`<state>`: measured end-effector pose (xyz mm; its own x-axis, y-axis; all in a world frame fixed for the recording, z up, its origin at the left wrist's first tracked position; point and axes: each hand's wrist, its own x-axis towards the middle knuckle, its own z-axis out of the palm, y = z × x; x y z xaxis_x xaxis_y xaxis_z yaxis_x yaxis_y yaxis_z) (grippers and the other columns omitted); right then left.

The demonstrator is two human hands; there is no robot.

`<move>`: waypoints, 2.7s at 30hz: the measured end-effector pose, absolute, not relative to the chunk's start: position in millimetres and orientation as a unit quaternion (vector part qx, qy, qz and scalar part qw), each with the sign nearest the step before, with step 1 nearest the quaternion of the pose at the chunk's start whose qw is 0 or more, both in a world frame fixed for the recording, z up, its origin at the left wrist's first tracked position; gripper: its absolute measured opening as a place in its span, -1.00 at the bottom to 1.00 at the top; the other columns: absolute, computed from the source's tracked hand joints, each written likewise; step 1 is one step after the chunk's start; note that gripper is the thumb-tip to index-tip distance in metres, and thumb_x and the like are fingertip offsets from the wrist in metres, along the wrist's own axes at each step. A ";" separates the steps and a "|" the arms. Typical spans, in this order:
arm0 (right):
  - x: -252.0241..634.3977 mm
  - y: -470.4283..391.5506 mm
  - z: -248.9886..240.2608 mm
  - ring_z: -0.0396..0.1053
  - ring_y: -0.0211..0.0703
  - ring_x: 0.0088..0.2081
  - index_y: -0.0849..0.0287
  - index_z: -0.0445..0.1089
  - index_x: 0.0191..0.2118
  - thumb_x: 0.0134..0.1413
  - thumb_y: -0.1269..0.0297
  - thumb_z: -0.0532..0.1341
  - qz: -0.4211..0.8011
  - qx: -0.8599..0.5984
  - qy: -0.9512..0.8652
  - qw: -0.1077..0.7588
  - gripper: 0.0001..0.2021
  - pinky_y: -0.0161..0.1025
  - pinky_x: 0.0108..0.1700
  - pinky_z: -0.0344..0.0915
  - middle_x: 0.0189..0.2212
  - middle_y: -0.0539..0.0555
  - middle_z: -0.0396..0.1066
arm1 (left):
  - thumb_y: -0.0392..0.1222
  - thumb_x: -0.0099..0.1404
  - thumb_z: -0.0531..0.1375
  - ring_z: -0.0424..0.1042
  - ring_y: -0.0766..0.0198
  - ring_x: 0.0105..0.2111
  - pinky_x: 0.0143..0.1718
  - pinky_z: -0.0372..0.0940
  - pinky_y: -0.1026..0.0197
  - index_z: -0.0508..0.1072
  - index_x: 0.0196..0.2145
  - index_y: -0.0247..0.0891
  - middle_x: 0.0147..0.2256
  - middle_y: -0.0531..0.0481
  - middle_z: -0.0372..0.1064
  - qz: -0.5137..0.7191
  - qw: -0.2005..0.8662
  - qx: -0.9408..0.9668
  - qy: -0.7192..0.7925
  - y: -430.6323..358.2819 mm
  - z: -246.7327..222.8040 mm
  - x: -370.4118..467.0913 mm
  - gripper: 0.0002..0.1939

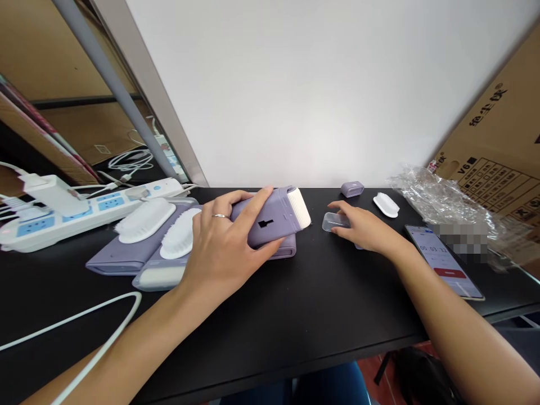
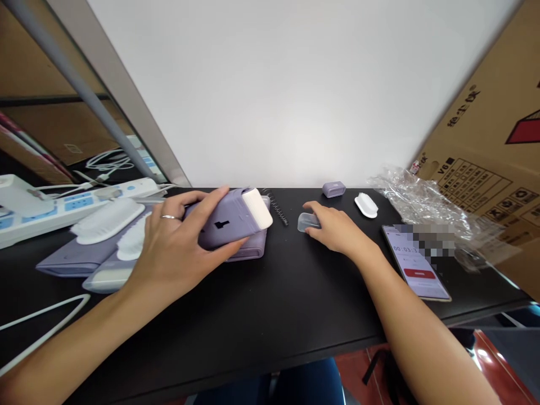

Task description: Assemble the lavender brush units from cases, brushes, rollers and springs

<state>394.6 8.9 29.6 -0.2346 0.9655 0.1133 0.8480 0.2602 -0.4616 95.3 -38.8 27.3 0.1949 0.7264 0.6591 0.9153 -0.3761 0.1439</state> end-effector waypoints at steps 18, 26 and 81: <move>351.8 -15.5 42.6 0.56 -0.13 -0.05 0.04 0.44 0.02 0.19 0.06 0.47 0.515 -0.364 -0.625 0.460 -0.63 -0.18 0.03 0.46 -0.12 0.03 0.63 | -0.14 0.24 0.42 0.41 -0.21 0.06 0.11 0.36 -0.25 0.34 0.40 -0.01 0.16 -0.25 0.33 -0.328 0.175 -0.786 -0.494 -44.0 20.1 100.7 -0.20; 340.2 -19.2 39.3 0.54 -0.16 -0.17 0.03 0.38 -0.02 0.09 -0.01 0.52 0.536 -0.358 -0.606 0.467 -0.53 -0.21 -0.12 0.48 -0.18 0.00 0.59 | -0.14 0.25 0.41 0.41 -0.20 0.08 0.13 0.36 -0.24 0.34 0.41 0.00 0.17 -0.24 0.33 -0.328 0.175 -0.788 -0.491 -43.5 19.0 99.7 -0.21; 446.1 -2.7 58.1 0.47 0.00 -0.33 0.07 0.51 -0.26 -0.04 0.13 0.41 0.238 -0.632 -0.737 0.001 -0.78 -0.17 -0.35 0.33 -0.33 0.07 0.57 | 0.38 0.46 -0.04 0.62 0.02 -0.26 -0.40 0.46 0.11 0.52 0.14 -0.15 -0.11 -0.13 0.65 -0.585 -0.592 -0.408 -0.376 -39.3 60.7 93.6 -0.33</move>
